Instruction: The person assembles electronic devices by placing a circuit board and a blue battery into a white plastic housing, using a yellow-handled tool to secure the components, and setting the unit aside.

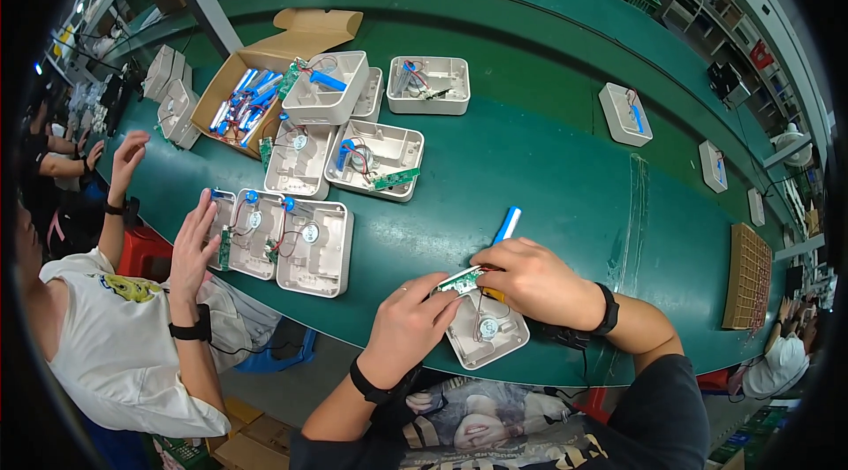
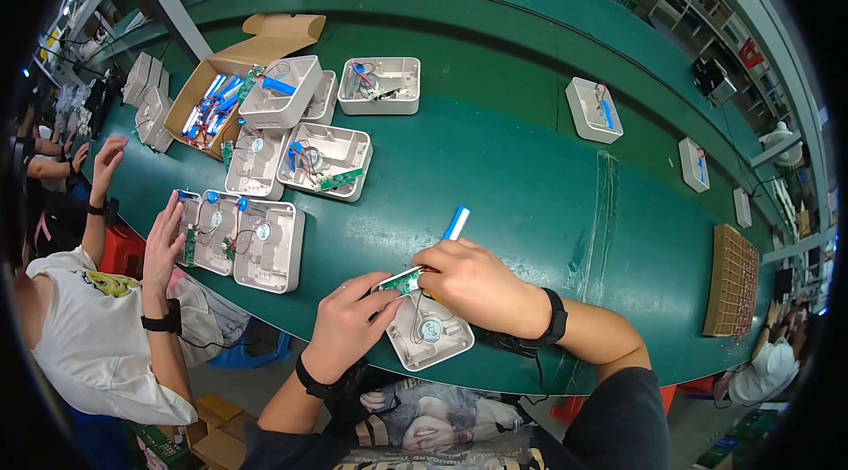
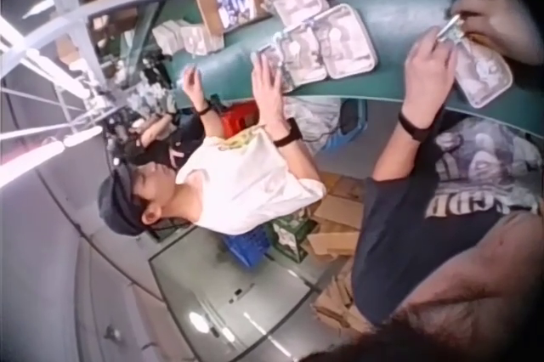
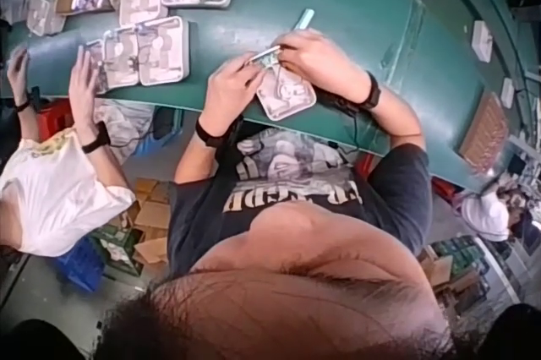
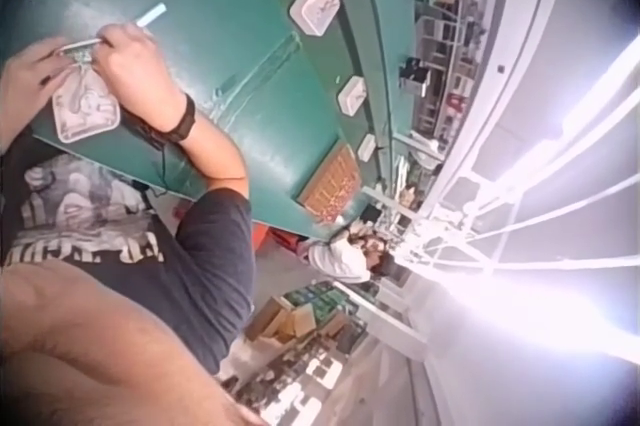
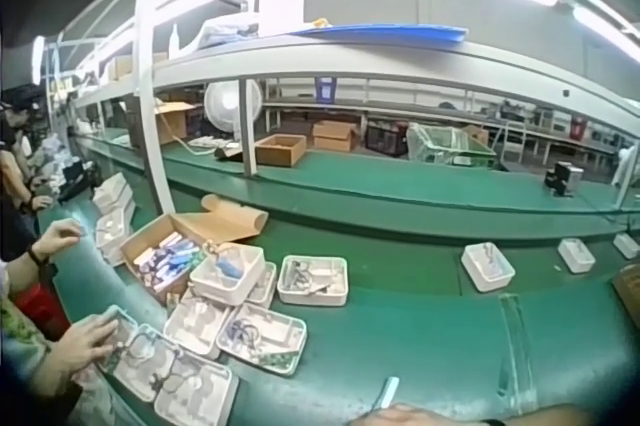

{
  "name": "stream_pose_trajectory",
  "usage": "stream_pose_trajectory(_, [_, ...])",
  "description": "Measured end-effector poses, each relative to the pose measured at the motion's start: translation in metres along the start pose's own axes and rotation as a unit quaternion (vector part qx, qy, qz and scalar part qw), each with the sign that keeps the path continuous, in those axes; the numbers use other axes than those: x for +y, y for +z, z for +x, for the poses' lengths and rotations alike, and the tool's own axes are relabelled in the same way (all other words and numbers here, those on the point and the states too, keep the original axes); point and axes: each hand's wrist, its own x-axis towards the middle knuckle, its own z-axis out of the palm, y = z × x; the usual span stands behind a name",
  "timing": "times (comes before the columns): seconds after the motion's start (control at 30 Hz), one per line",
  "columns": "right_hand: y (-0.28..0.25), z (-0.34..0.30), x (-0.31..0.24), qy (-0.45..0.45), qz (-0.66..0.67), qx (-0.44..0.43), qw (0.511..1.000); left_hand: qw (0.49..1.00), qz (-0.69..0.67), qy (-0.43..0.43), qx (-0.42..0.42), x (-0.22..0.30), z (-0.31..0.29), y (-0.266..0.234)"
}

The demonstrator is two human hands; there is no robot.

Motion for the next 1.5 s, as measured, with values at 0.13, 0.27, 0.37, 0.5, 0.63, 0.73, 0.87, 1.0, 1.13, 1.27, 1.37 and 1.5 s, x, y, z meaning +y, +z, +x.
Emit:
stream_pose_trajectory(0.13, [0.001,0.001,0.001,0.006,-0.014,-0.03,0.999,1.0,0.001,-0.001,-0.018,0.001,0.003,-0.005])
stream_pose_trajectory(0.27, [0.001,0.002,0.0,0.008,-0.027,-0.039,0.999,1.0,0.003,-0.002,-0.029,0.001,0.004,-0.006])
stream_pose_trajectory(0.37, [0.002,0.003,-0.001,0.015,-0.028,-0.038,0.999,0.999,0.011,-0.005,-0.044,0.004,0.006,-0.009])
stream_pose_trajectory(0.5, [0.004,0.004,0.001,0.025,-0.023,-0.046,0.998,0.997,0.039,0.006,-0.065,0.005,0.007,-0.011])
stream_pose_trajectory(0.63, [0.007,0.005,0.003,0.023,-0.024,-0.058,0.998,0.997,0.027,-0.004,-0.068,0.004,0.005,-0.011])
stream_pose_trajectory(0.73, [0.009,0.003,0.003,0.02,-0.026,-0.059,0.998,0.998,0.02,-0.012,-0.066,0.006,0.006,-0.011])
stream_pose_trajectory(0.87, [0.007,0.002,0.003,0.027,-0.023,-0.067,0.997,0.998,0.023,-0.002,-0.065,0.006,0.007,-0.01])
stream_pose_trajectory(1.0, [0.0,0.005,0.008,0.044,0.017,-0.086,0.995,0.997,0.024,-0.009,-0.07,0.006,0.008,-0.011])
stream_pose_trajectory(1.13, [-0.026,0.011,0.026,0.006,0.101,-0.069,0.993,0.996,0.04,0.015,-0.075,0.001,0.007,-0.011])
stream_pose_trajectory(1.27, [-0.03,0.013,0.061,0.056,-0.006,0.029,0.998,0.997,0.041,0.001,-0.065,0.007,0.008,-0.009])
stream_pose_trajectory(1.37, [-0.011,0.011,0.082,0.032,-0.058,-0.006,0.998,0.997,0.044,-0.009,-0.059,0.01,0.006,-0.006])
stream_pose_trajectory(1.5, [-0.012,0.01,0.085,0.05,-0.036,-0.04,0.997,0.998,0.053,-0.016,-0.042,0.009,0.006,-0.004])
